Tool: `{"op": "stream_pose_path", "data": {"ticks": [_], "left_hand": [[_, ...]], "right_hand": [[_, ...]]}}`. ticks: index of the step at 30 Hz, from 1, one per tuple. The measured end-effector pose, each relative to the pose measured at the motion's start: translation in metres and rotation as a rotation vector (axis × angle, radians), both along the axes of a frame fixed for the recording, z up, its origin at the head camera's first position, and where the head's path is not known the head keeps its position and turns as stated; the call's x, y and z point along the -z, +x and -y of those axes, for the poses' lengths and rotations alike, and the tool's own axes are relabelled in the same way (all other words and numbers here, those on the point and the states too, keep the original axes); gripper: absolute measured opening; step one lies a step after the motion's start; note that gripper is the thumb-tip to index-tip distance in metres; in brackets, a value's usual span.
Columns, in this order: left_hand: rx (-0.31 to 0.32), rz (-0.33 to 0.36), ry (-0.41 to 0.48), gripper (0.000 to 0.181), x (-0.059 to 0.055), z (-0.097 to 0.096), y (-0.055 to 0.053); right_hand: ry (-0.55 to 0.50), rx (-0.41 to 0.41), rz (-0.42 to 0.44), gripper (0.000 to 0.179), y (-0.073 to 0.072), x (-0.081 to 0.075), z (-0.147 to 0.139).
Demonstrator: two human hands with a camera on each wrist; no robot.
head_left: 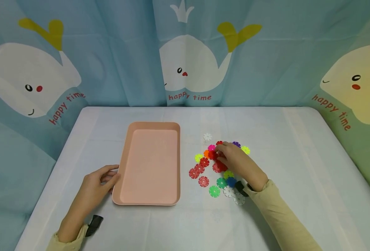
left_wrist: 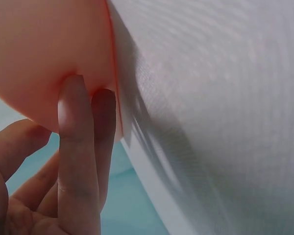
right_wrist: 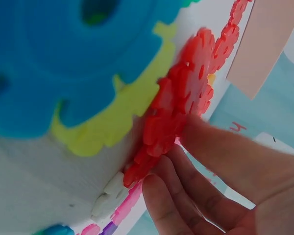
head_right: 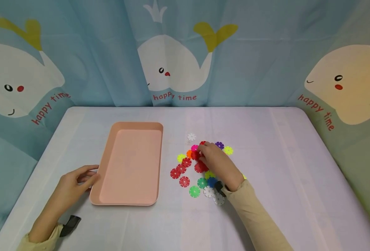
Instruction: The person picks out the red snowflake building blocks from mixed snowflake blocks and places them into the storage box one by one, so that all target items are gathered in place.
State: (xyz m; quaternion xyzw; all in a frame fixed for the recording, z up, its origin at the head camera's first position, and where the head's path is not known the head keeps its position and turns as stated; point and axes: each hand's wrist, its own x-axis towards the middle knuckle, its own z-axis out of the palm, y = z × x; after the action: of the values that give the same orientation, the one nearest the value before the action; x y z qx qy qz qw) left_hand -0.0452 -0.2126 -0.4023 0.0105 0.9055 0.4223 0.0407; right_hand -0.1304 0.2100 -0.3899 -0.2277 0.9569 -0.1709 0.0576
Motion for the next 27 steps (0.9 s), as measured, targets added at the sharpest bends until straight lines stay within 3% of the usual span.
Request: {"op": "stream_pose_path", "data": {"ticks": [9, 27], "left_hand": [[0.006, -0.003, 0.019, 0.038, 0.0003, 0.0010, -0.0002], [-0.001, 0.016, 0.032, 0.039, 0.0024, 0.0017, 0.0009]], "right_hand": [[-0.035, 0.021, 0.031, 0.022, -0.0021, 0.0022, 0.0003], [-0.146, 0.118, 0.189, 0.021, -0.0062, -0.0006, -0.0040]]}}
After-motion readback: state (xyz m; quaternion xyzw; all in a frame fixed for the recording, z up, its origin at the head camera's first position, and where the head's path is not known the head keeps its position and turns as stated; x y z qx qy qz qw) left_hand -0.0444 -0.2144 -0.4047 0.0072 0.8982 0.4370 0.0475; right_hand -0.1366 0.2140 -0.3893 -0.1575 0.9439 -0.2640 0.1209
